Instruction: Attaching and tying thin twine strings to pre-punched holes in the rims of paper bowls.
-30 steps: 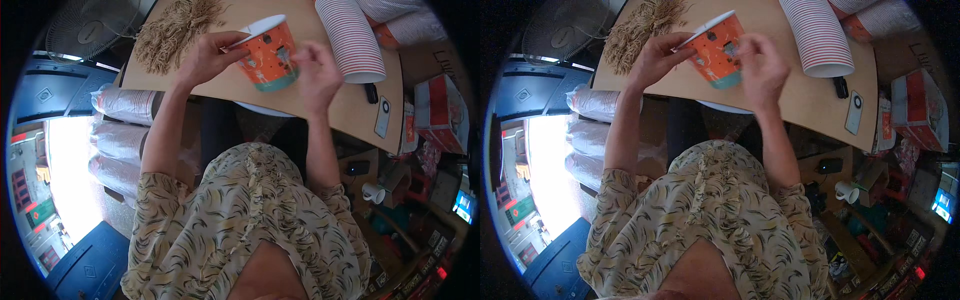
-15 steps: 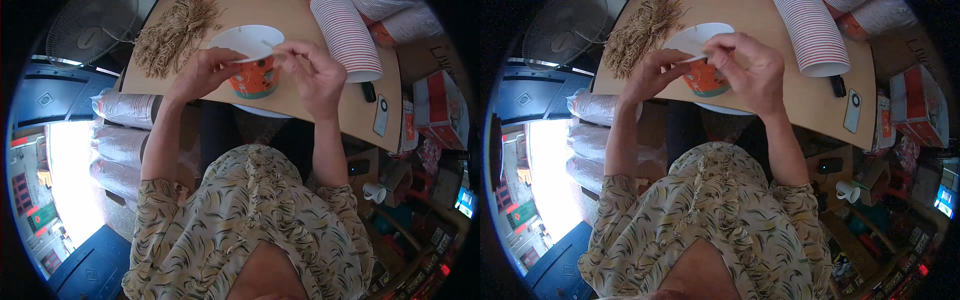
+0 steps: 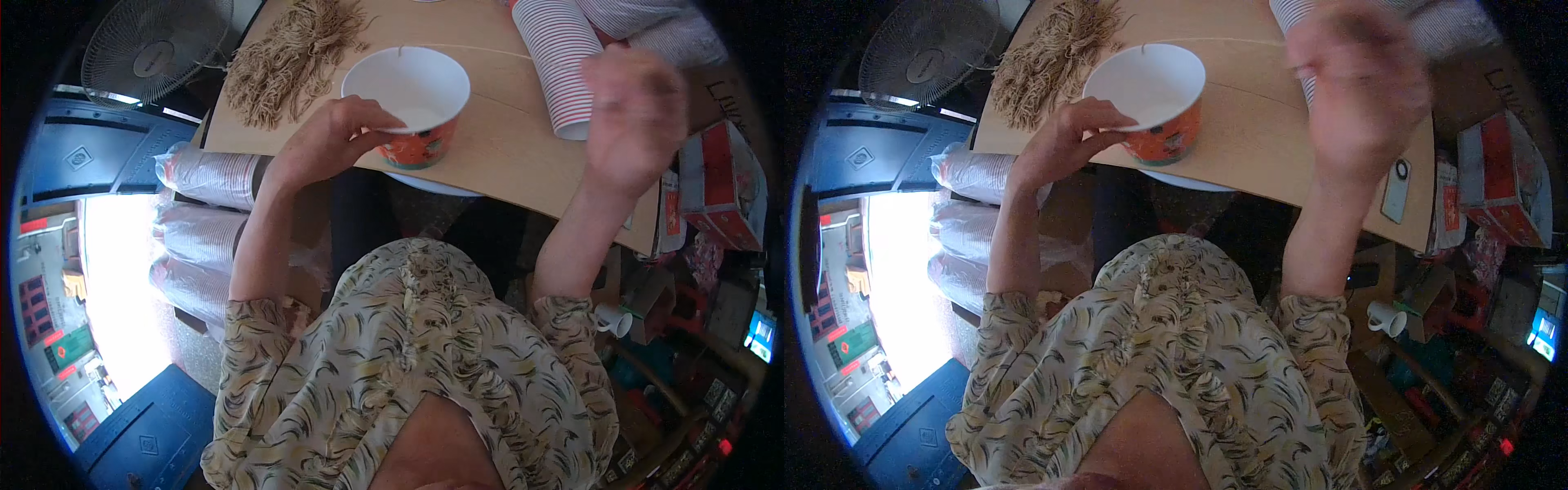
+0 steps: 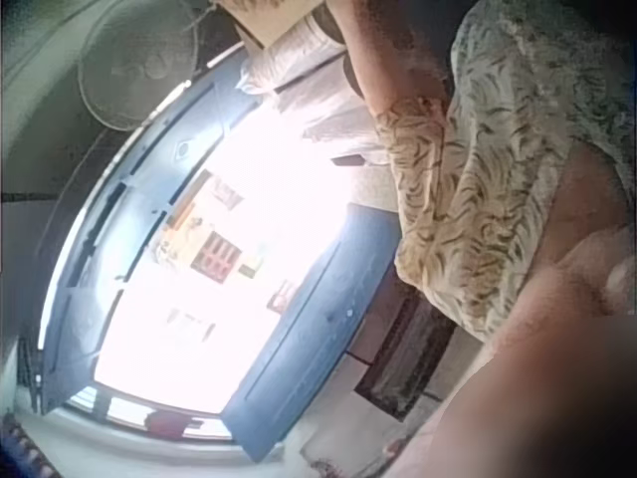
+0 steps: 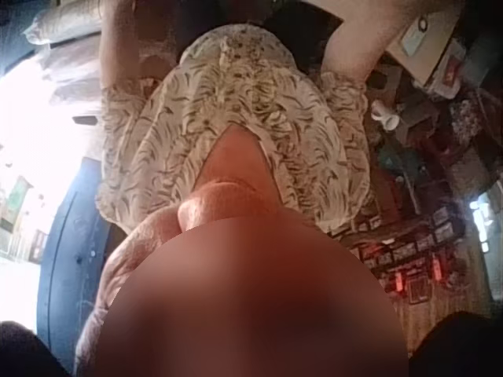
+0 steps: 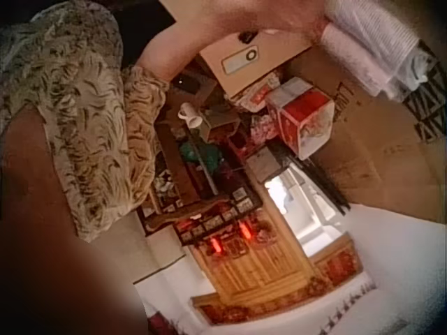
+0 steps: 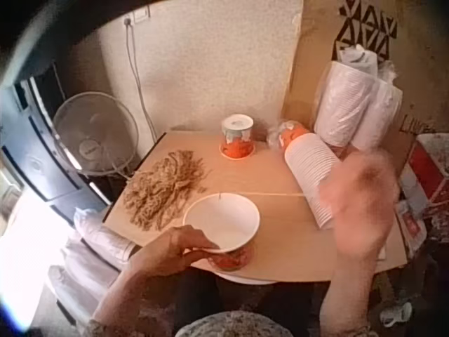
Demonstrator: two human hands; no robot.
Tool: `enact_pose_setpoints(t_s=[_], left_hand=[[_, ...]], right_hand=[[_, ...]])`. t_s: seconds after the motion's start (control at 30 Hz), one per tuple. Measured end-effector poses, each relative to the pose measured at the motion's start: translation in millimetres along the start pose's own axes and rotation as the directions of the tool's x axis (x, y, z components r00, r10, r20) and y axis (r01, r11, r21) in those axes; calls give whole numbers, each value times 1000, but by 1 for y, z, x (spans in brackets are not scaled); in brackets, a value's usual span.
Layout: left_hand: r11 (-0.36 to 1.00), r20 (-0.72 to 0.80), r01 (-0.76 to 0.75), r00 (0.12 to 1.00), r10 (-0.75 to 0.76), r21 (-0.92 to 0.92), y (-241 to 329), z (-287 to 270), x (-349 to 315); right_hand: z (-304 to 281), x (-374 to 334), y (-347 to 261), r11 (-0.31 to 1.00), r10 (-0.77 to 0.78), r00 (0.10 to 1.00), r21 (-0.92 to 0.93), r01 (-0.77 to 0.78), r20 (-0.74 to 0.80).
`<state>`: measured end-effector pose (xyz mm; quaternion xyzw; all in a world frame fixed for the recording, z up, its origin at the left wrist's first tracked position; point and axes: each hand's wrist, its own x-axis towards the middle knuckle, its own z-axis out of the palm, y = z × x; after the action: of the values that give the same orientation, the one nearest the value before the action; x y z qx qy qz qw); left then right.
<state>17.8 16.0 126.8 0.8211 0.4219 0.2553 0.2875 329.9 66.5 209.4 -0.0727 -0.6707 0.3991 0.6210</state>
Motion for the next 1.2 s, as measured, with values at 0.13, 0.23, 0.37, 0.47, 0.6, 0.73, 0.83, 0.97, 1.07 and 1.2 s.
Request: enact_pose_setpoints(t_s=[0.13,0.23,0.37,0.47,0.6,0.73,0.83,0.97,1.07,1.2], left_hand=[[971,-71,156,983,-171,-183,0,-4,1],[965,-74,177,978,-195,-195,4,-6,4],[963,-80,179,977,-198,-202,8,-3,5],[966,-91,193,973,-210,-172,10,-1,5],[975,-115,183,974,-197,-123,12,0,4],[976,-109,177,975,-192,-130,13,3,4],[978,-111,167,977,-180,-123,14,6,3],[989,-190,116,973,-133,-96,14,15,-1],[999,-193,-25,981,33,41,14,18,0],[999,-203,-27,979,32,26,21,30,-2]], right_hand=[[62,-59,26,742,172,977,-636,-214,-128],[80,-91,53,661,53,996,-745,-93,-77],[96,-103,61,611,52,996,-786,-93,-78],[96,-106,64,633,74,992,-764,-124,-100],[97,-104,65,661,83,988,-735,-152,-129],[97,-107,68,663,99,986,-729,-168,-136],[95,-110,70,650,126,981,-734,-194,-148],[96,-114,73,647,164,969,-722,-246,-182],[98,-118,71,654,161,965,-711,-260,-205],[95,-129,68,671,183,953,-678,-300,-240]])
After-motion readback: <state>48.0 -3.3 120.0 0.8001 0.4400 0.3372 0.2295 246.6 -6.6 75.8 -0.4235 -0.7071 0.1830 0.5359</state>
